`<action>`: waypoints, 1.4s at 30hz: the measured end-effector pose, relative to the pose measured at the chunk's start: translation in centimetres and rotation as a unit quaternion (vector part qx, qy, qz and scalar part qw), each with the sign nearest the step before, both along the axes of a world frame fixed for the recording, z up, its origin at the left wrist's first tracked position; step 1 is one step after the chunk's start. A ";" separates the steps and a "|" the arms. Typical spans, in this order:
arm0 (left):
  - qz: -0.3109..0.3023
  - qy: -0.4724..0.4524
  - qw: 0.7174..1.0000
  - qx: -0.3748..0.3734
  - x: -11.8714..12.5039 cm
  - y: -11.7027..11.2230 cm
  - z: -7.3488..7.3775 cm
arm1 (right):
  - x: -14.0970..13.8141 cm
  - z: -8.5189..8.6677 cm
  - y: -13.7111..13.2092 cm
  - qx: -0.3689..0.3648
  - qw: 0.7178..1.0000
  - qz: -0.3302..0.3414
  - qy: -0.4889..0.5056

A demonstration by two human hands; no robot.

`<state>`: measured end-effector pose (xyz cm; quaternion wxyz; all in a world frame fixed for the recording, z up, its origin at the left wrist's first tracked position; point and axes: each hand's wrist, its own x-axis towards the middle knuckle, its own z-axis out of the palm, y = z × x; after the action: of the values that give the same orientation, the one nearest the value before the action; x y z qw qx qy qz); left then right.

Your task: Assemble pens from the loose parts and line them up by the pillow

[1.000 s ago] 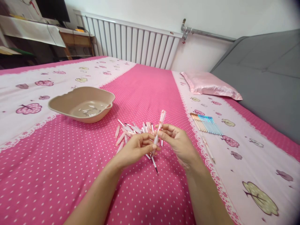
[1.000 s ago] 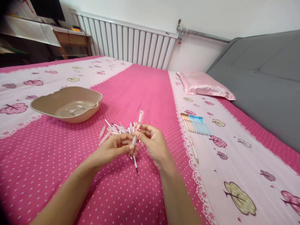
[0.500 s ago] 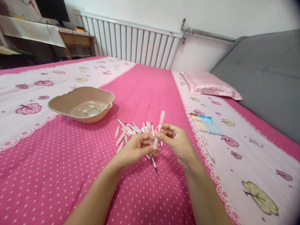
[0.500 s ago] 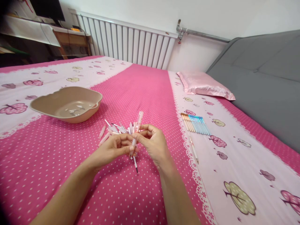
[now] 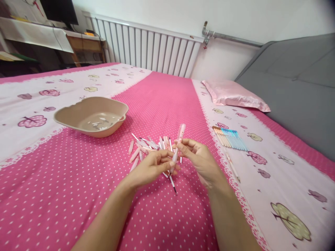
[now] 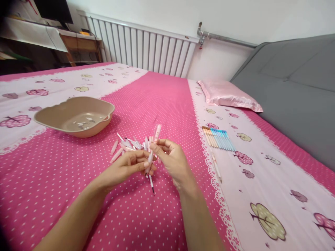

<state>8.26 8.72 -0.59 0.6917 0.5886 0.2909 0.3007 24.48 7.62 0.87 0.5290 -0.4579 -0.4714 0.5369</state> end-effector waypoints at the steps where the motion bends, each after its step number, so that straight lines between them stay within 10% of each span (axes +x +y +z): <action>1: -0.004 0.000 1.000 -0.002 0.0 0.0 0.0 | 0.0 0.0 0.0 -0.002 1.000 0.003 0.009; 42: -0.025 0.001 1.000 0.004 -0.1 0.0 -0.1 | 0.0 -0.4 0.1 -0.002 1.000 0.004 0.005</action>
<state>8.15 8.72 -0.73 0.6966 0.5983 0.2757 0.2842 24.50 7.73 0.48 0.5287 -0.4544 -0.4692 0.5421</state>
